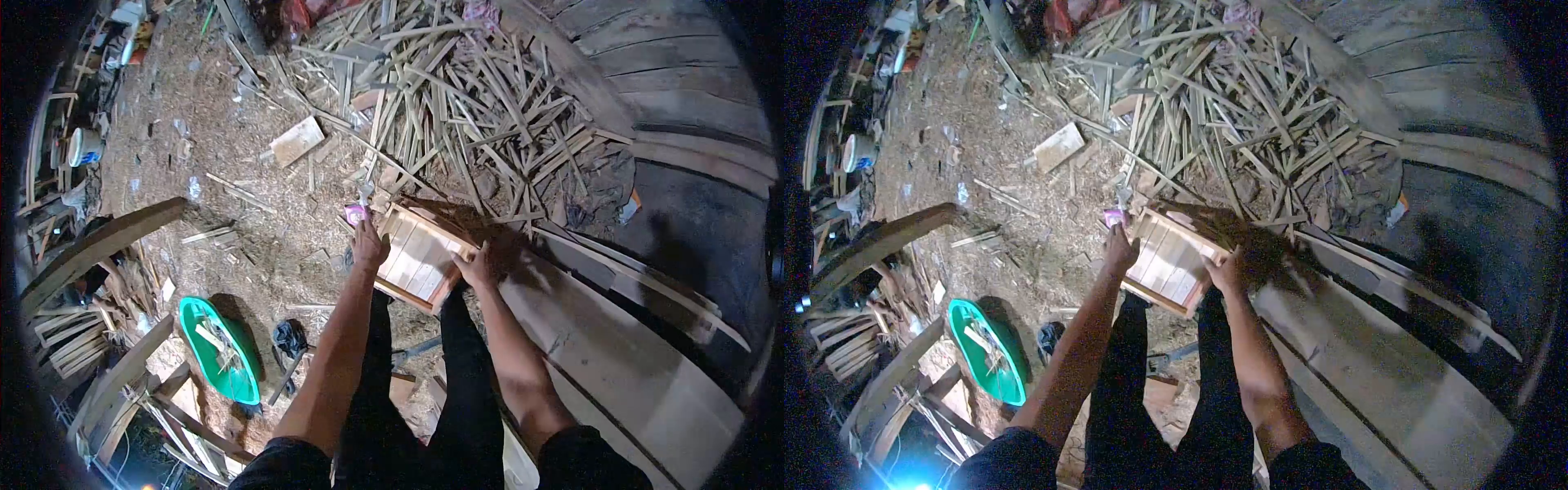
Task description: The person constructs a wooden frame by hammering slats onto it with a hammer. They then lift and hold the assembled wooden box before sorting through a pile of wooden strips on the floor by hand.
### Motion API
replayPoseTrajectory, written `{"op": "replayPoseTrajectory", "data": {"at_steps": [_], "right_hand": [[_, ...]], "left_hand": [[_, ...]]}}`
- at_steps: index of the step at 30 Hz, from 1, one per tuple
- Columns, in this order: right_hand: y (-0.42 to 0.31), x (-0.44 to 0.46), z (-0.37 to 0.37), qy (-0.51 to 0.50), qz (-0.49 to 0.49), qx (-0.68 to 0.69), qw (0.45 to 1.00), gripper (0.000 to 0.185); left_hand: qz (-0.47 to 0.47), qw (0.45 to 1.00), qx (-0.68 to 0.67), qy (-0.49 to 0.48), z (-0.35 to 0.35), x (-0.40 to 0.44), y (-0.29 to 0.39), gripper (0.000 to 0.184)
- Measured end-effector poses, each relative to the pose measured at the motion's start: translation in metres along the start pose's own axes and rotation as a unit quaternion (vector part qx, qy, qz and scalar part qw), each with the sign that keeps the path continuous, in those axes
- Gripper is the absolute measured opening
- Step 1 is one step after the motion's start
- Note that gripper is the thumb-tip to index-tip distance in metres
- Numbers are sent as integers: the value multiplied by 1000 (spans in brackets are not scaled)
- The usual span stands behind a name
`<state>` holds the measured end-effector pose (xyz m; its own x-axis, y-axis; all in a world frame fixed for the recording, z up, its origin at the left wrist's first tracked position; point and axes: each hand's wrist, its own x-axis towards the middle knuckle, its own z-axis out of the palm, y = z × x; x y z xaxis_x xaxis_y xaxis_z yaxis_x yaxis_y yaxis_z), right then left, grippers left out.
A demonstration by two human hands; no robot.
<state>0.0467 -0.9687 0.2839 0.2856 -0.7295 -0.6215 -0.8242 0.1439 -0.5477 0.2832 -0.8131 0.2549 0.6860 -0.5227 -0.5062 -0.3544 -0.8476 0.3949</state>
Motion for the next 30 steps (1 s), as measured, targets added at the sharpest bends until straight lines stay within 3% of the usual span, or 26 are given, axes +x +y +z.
{"op": "replayPoseTrajectory", "data": {"at_steps": [1, 4, 6, 7, 8, 9, 12, 16, 17, 18, 20, 22, 24, 26, 30], "right_hand": [[3, -4, 6, -13, 22, 47, 999, 105], [19, 3, 36, 60, 58, 36, 996, 94], [53, 16, 55, 123, 6, -9, 992, 88], [26, 6, 41, 93, 62, -4, 994, 77], [22, 3, 42, 96, 41, -30, 994, 75], [23, 2, 42, 100, 17, -57, 993, 72], [13, 3, 42, 99, -32, -94, 990, 67], [-48, 8, 37, 79, -65, -96, 990, 65], [-74, 13, 37, 79, -83, -107, 988, 65], [-92, 20, 41, 46, -98, -34, 994, 65], [-125, 40, 54, 69, -190, -72, 977, 64], [-164, 55, 73, 70, -214, -41, 973, 63], [-240, 47, 76, 9, -179, -10, 984, 64], [-271, 64, 101, 22, -263, -24, 964, 66], [-314, 95, 164, -9, -290, -28, 956, 71]], "left_hand": [[-3, 999, 21, 32, 15, 3, -11, 65], [-6, 993, -42, -108, 39, 21, -44, 55], [21, 991, -56, -118, 40, 27, -41, 36], [32, 990, -58, -125, 36, 26, -38, 30], [44, 989, -61, -130, 28, 26, -35, 24], [90, 989, -90, -76, 31, 26, -41, 19], [18, 995, -53, -82, 14, 19, -52, 26], [-5, 997, -48, -64, -54, 14, -46, 26], [26, 998, -47, -14, -58, 19, -56, 22], [23, 998, -60, -5, -74, 23, -60, 23], [18, 996, -86, 13, -104, 39, -69, 23], [50, 989, -106, 89, -127, 53, -85, 24], [45, 985, -109, 123, -142, 73, -113, 22], [16, 981, -145, 132, -185, 75, -113, 26], [-28, 951, -259, 166, -182, 114, -176, 32]]}}
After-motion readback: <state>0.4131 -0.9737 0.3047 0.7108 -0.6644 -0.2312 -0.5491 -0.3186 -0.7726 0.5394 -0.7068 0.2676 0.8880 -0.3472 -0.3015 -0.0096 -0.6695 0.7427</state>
